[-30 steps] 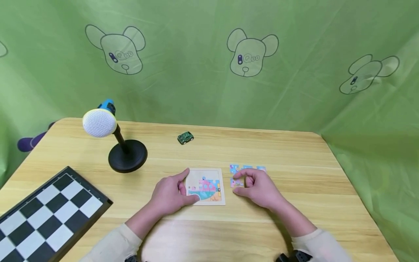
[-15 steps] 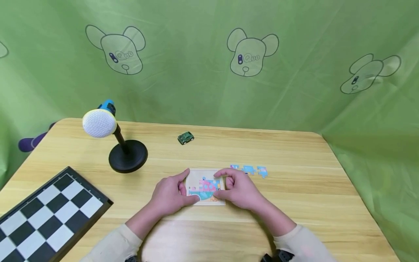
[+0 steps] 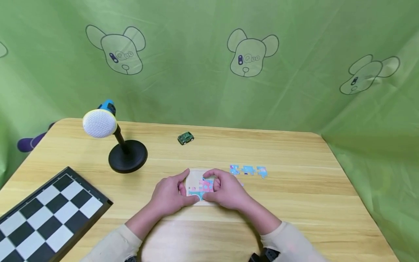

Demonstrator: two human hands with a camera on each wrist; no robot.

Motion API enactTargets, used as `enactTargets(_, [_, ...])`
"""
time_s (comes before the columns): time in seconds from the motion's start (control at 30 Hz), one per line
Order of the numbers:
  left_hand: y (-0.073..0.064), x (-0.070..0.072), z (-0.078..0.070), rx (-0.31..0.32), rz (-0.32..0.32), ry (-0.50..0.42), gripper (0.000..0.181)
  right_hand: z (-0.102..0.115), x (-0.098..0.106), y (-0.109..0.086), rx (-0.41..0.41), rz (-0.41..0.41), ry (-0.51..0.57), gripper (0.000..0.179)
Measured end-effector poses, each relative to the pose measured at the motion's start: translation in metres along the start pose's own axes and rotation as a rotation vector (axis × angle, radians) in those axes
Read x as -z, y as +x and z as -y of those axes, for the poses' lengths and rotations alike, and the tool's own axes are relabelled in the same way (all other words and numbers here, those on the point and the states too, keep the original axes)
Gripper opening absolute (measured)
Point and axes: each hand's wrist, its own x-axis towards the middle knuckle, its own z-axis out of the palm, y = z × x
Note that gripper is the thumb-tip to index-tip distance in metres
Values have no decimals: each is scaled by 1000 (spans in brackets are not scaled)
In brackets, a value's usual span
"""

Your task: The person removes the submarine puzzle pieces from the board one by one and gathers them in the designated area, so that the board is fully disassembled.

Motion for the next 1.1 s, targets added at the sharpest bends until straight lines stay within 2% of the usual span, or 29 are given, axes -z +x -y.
enactTargets(0.3, [0,1,-1,-1,-4,3,89,5,-1,2,-59,-6,-49,51])
enactTargets(0.53, [0,1,-1,1,1,0,89,6,-2,2,-97,0,-12,53])
enactTargets(0.77, [-1,1,-2,-3,0,4,89,4,-1,2,-75,10,1,51])
enactTargets(0.97, [0,1,-1,-10,-9,11,88,2,-1,2,-37,17,-26,47])
enactTargets(1.1, [0,1,-1,-9,-12,12,88,2,-1,2,-42,26,-38,44])
